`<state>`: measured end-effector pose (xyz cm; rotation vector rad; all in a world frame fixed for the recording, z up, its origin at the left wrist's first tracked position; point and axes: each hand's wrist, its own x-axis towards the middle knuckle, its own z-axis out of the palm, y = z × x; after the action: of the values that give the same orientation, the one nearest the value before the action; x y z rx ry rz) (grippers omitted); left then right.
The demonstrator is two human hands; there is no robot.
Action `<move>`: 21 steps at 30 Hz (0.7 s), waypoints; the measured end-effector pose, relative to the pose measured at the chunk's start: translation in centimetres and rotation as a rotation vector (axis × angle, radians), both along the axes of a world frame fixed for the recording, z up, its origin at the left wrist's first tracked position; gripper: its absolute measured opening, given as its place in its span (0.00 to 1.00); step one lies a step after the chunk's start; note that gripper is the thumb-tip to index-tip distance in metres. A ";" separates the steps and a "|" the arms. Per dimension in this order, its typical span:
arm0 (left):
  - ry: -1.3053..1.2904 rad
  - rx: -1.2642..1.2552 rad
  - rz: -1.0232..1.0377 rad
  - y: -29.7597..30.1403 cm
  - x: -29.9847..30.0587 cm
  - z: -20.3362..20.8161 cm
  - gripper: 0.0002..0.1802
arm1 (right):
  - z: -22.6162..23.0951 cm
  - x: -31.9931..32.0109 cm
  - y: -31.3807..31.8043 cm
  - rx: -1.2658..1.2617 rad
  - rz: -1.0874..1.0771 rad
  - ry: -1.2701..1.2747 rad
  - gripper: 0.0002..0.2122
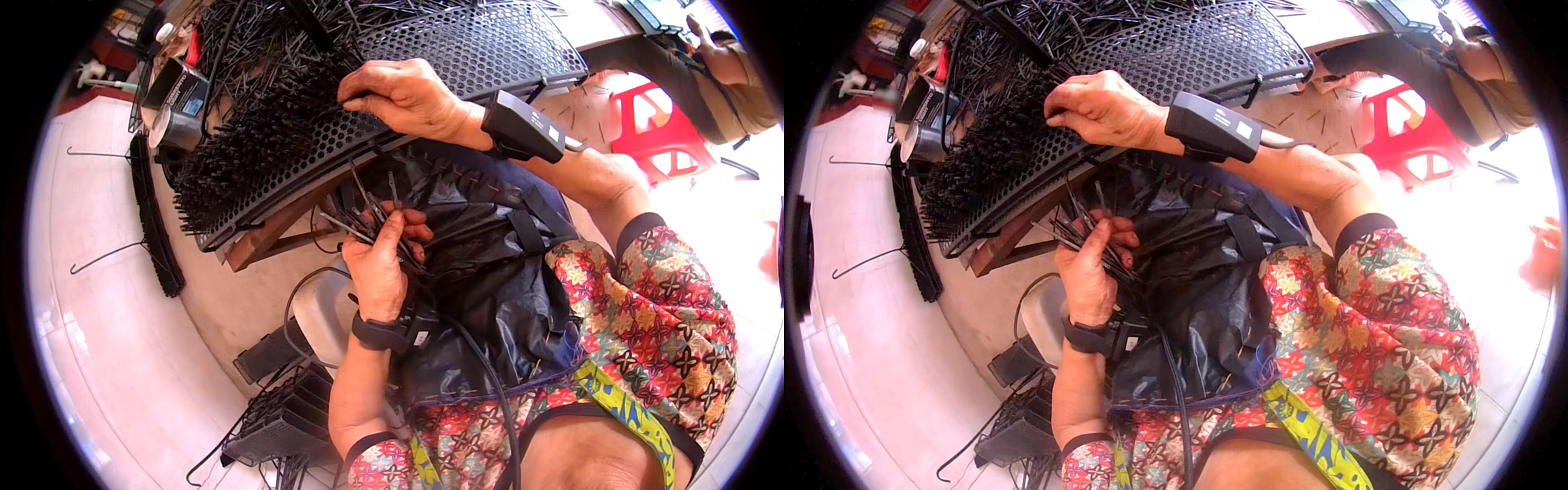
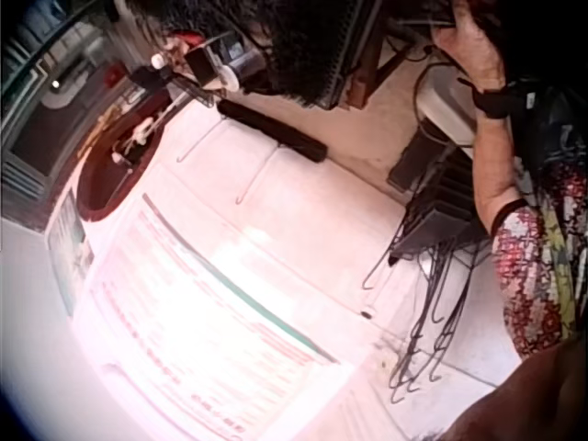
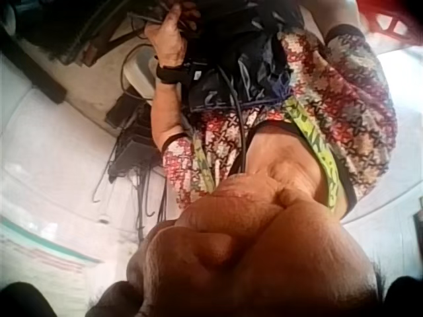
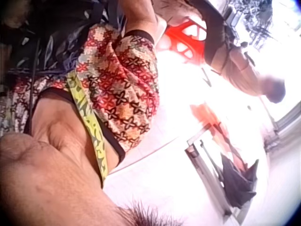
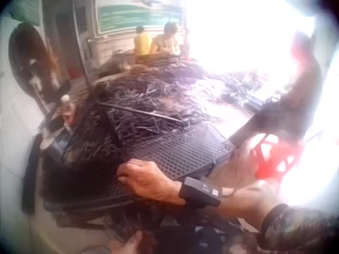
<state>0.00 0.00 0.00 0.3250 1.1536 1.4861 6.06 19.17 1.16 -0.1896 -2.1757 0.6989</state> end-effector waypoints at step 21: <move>0.048 -0.025 0.011 0.0 -0.1 0.6 0.08 | 5.2 -5.2 1.0 0.123 0.116 -0.169 0.06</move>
<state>-0.11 0.00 0.64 0.3391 1.2132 1.4792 0.90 20.13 6.34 -0.0600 -2.3991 0.6298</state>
